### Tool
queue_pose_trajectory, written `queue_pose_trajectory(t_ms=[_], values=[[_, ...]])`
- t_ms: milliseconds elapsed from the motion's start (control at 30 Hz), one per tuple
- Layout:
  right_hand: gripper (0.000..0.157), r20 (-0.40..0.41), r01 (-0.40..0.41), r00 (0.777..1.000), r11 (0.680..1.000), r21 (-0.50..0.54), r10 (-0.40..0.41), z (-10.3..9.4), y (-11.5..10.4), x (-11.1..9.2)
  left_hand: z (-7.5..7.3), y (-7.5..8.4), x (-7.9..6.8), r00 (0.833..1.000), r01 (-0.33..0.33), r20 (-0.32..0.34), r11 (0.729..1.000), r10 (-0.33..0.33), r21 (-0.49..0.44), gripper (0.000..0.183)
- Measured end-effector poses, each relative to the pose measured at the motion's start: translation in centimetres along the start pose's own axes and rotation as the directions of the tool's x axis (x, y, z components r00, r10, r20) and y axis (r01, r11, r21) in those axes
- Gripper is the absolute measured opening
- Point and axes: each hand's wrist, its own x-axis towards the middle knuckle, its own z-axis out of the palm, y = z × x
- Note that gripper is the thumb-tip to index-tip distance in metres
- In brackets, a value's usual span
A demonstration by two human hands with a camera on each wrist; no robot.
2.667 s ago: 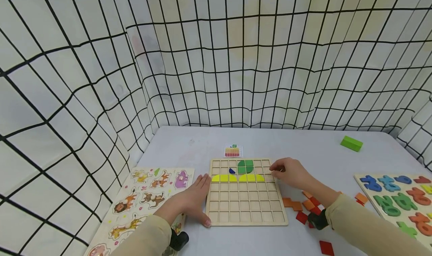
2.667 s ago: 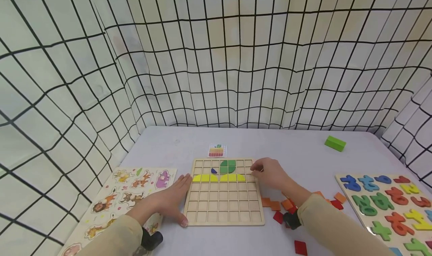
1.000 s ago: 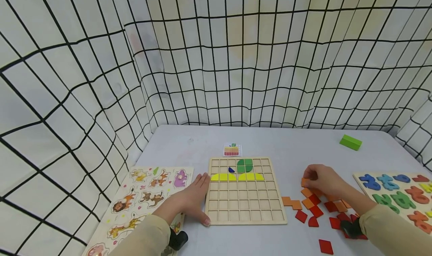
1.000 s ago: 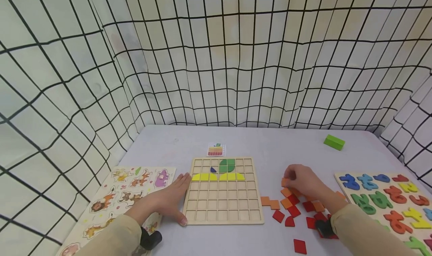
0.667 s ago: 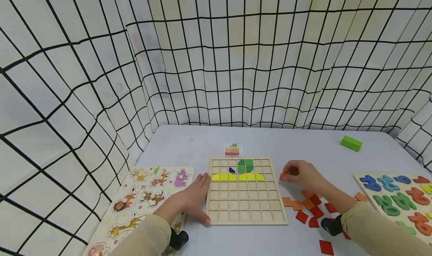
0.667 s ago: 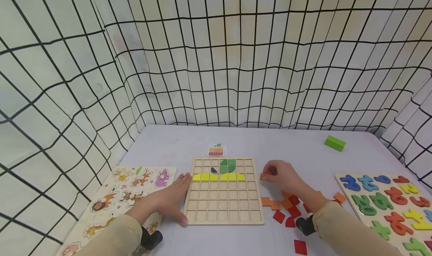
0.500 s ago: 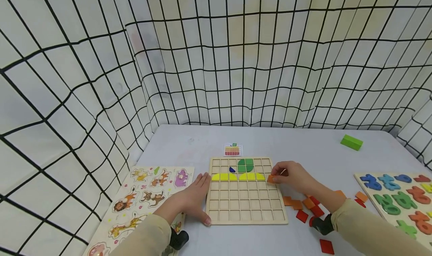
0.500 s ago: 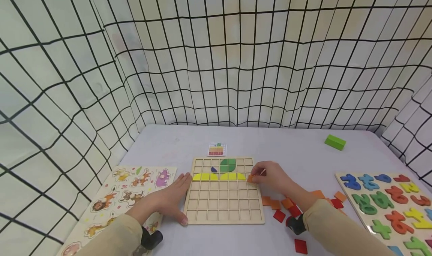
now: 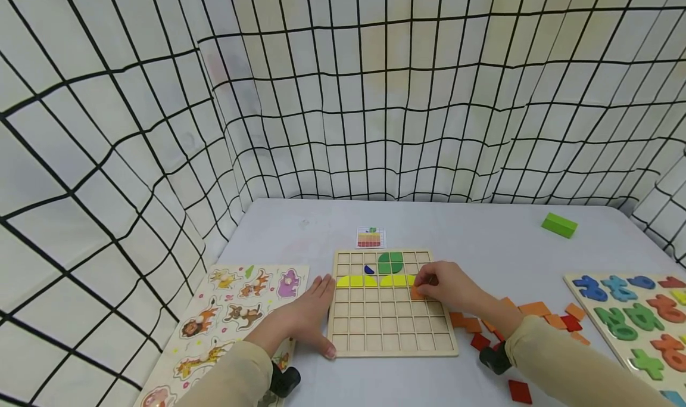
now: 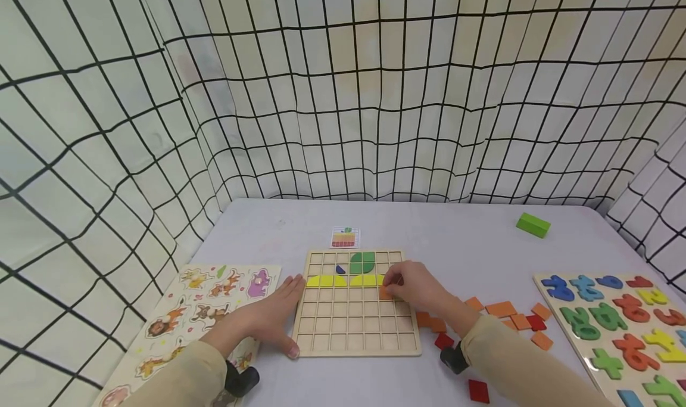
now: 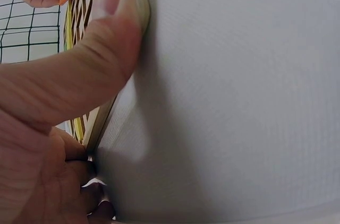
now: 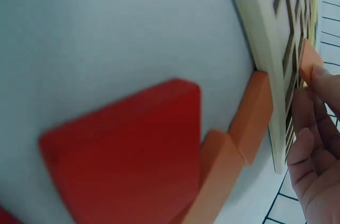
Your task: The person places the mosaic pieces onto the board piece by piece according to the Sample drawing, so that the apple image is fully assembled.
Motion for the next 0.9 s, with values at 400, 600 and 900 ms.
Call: queue_pose_trajectory(t_ms=[400, 600, 900], values=[[0.004, -0.036, -0.006, 0.999, 0.996, -0.088, 0.003, 0.5, -0.2, -0.2, 0.2, -0.1, 0.1, 1.0, 0.007, -0.007, 1.0, -0.007, 0.005, 0.13], [0.004, -0.056, -0.023, 0.998, 0.996, -0.09, 0.018, -0.1, -0.1, -0.7, 0.2, -0.1, 0.1, 1.0, 0.0, -0.007, 1.0, -0.001, -0.002, 0.129], [0.013, -0.064, -0.061, 0.997, 0.982, -0.177, 0.05, -6.6, 3.8, -3.7, 0.2, -0.4, 0.1, 1.0, 0.002, -0.005, 1.0, -0.002, 0.004, 0.13]])
